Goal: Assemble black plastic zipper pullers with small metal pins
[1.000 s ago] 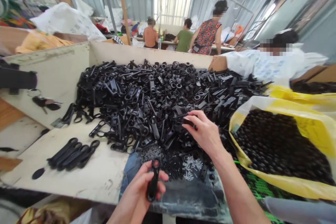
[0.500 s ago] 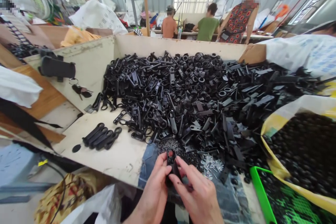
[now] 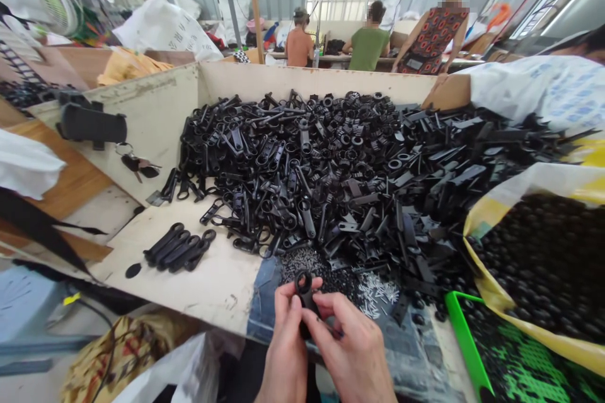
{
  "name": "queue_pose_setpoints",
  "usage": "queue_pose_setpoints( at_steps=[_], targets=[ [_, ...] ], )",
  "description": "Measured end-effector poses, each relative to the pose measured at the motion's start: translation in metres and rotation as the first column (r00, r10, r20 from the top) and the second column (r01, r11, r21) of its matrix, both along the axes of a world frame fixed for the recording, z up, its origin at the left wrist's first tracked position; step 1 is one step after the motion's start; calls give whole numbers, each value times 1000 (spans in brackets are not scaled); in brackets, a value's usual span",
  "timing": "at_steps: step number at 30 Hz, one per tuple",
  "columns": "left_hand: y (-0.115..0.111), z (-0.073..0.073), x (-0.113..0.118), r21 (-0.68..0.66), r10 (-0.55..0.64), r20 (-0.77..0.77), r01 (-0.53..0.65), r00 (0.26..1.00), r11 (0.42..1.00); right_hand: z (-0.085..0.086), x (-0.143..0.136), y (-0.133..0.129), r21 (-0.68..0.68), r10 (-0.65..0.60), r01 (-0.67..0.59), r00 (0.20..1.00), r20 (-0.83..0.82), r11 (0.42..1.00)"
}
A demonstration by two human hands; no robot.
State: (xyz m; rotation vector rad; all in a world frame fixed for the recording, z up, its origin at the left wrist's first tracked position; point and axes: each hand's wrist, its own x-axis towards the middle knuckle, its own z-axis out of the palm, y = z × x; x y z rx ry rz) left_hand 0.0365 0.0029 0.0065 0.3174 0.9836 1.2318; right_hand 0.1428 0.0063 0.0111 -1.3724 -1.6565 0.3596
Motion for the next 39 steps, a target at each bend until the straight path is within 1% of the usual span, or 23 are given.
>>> queue_pose_setpoints(
  at_steps=[3, 6, 9, 11, 14, 17, 19, 20, 21, 22, 23, 24, 26, 27, 28, 30, 32, 33, 34, 35, 36, 37, 39],
  targets=[
    [-2, -8, 1, 0, 36, 44, -36, 998, 999, -2, -1, -2, -39, 10, -13, 998, -67, 999],
    [-4, -13, 3, 53, 32, 59, -35, 998, 998, -6, 0, -4, -88, 49, -57, 994, -95, 994],
    [-8, -13, 5, 80, 67, 29, -70, 997, 994, -12, 1, -7, -94, 58, -67, 994, -89, 993],
    [-10, -11, 6, 86, 66, 7, -66, 998, 994, -18, 0, -8, -59, 47, -51, 996, -77, 997],
    [-11, -11, 7, 107, 58, -45, -53, 997, 993, -23, -4, -10, 47, 48, -48, 999, -2, 998],
    [-8, -10, 8, 77, 92, -86, -86, 992, 993, -21, -6, -10, 129, 32, -46, 994, 108, 991],
    [-5, -6, 7, 32, 103, -72, -101, 992, 994, -15, -4, -11, 121, 47, -67, 985, 164, 990],
    [-4, -3, 5, 13, 105, -63, -104, 992, 994, -11, -1, -11, 88, 82, -98, 983, 165, 991],
    [-2, 1, 3, -2, 102, -60, -103, 993, 995, -7, 3, -12, 39, 135, -142, 981, 137, 989],
    [0, 4, 0, -7, 93, -67, -94, 993, 996, -3, 8, -12, -18, 187, -186, 979, 79, 982],
    [1, 7, -3, -2, 73, -82, -73, 994, 997, 1, 13, -12, -72, 209, -208, 978, 0, 975],
    [2, 8, -6, 11, 40, -104, -39, 994, 999, 4, 18, -11, -117, 188, -197, 978, -88, 973],
    [1, 8, -13, 51, -48, -161, 57, 986, 997, 7, 26, -8, -218, 81, -137, 966, -245, 966],
    [0, 6, -16, 73, -102, -193, 118, 976, 990, 8, 27, -7, -281, 35, -127, 950, -311, 951],
    [-1, 4, -19, 94, -157, -224, 182, 962, 979, 7, 27, -5, -348, 9, -153, 925, -381, 925],
    [-5, 1, -24, 132, -256, -278, 301, 926, 945, 4, 23, -3, -460, -8, -297, 833, -553, 837],
    [-9, 0, -29, 162, -331, -305, 391, 893, 906, 1, 17, -3, -503, -61, -451, 697, -714, 737],
    [-11, 0, -31, 171, -360, -306, 423, 881, 890, 0, 15, -4, -503, -97, -498, 636, -766, 707],
    [-13, 0, -34, 180, -383, -302, 446, 873, 877, 0, 13, -4, -497, -125, -520, 593, -795, 695],
    [-14, 1, -36, 190, -394, -300, 459, 869, 868, 0, 12, -5, -488, -136, -520, 575, -807, 701],
    [-16, 1, -37, 200, -390, -304, 459, 869, 866, 0, 12, -5, -479, -130, -503, 580, -804, 720],
    [-18, 1, -39, 212, -372, -318, 448, 872, 869, 0, 12, -4, -466, -112, -474, 602, -791, 747],
    [-20, 0, -39, 237, -299, -363, 398, 882, 886, 0, 11, -3, -440, -77, -407, 659, -749, 801]
  ],
)
